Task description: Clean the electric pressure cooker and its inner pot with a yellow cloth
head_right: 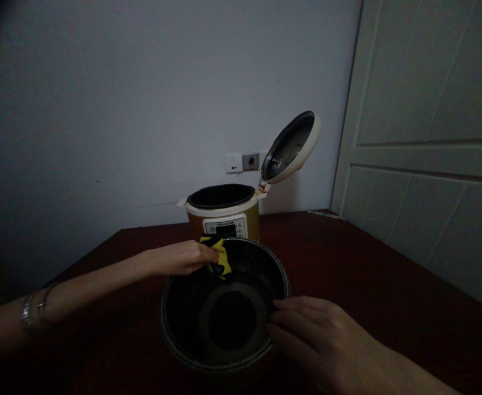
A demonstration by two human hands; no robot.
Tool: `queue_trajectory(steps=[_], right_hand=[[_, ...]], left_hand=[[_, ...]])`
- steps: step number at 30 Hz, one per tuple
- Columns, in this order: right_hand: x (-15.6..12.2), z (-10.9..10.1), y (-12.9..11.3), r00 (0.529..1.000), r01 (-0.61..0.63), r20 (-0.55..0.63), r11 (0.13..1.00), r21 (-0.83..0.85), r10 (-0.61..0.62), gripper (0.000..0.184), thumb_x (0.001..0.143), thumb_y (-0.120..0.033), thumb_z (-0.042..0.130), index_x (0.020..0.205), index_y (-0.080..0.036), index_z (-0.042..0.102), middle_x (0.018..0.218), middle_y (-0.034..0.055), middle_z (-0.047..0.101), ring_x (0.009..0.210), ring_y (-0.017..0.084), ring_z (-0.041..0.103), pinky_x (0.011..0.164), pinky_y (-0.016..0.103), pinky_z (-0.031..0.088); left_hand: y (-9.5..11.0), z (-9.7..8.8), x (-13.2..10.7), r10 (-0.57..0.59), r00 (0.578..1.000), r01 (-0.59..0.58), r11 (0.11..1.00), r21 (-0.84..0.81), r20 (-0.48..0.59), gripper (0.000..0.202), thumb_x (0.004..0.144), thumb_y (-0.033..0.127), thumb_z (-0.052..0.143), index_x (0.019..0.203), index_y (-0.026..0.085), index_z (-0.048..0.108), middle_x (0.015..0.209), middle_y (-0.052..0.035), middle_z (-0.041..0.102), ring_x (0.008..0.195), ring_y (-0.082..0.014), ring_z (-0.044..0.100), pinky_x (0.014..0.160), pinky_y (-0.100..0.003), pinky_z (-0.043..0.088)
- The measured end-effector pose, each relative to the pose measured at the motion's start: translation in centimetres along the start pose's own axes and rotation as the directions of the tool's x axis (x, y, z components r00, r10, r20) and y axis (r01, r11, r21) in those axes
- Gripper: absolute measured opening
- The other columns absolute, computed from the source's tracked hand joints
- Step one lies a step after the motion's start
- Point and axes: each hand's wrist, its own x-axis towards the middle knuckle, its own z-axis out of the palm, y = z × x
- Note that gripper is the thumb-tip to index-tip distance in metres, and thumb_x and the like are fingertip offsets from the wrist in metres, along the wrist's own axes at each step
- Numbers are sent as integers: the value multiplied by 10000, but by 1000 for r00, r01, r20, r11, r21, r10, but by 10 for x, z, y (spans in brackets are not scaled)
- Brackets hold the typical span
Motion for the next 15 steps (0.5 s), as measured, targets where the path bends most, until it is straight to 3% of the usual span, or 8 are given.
queue_trajectory(steps=[5, 9, 12, 13, 15], right_hand=[[-2, 4, 0, 1000, -3, -28, 1000, 27, 3, 316, 896, -122, 373, 1042, -180, 647, 939, 110, 722, 880, 201, 686, 772, 315, 579], [4, -3, -2, 1000, 21, 13, 1000, -5, -21, 332, 877, -85, 365, 1019, -169, 653, 930, 110, 723, 837, 187, 694, 751, 290, 582], [8, -7, -4, 999, 19, 28, 999, -31, -19, 340, 886, -86, 340, 983, -151, 659, 927, 117, 721, 839, 193, 694, 727, 289, 584], [9, -7, -4, 999, 19, 38, 999, -28, -18, 338, 892, -93, 336, 977, -149, 659, 925, 114, 721, 837, 192, 694, 721, 288, 584], [10, -6, -5, 998, 7, 67, 1000, 0, -7, 328, 901, -113, 342, 972, -159, 659, 919, 100, 721, 820, 179, 694, 712, 271, 579]], left_hand=[[22, -21, -22, -194, 976, 196, 981, -14, 96, 415, 735, 15, 474, 1030, 222, 681, 885, -38, 714, 759, -167, 644, 735, -304, 494], [42, -39, -34, -271, 932, 320, 928, -192, 243, 422, 714, 52, 534, 1060, 247, 675, 970, -5, 714, 799, -158, 647, 716, -268, 501], [61, -41, -41, -307, 896, 391, 887, -244, 320, 415, 739, 80, 517, 1095, 237, 661, 962, -4, 717, 785, -148, 647, 671, -238, 501], [68, -39, -42, -302, 893, 395, 882, -257, 334, 413, 741, 86, 517, 1098, 236, 660, 946, -5, 719, 765, -143, 646, 649, -228, 499], [82, -31, -40, -300, 920, 366, 889, -275, 253, 381, 719, 101, 555, 1048, 239, 687, 854, 8, 725, 682, -127, 634, 588, -200, 484]])
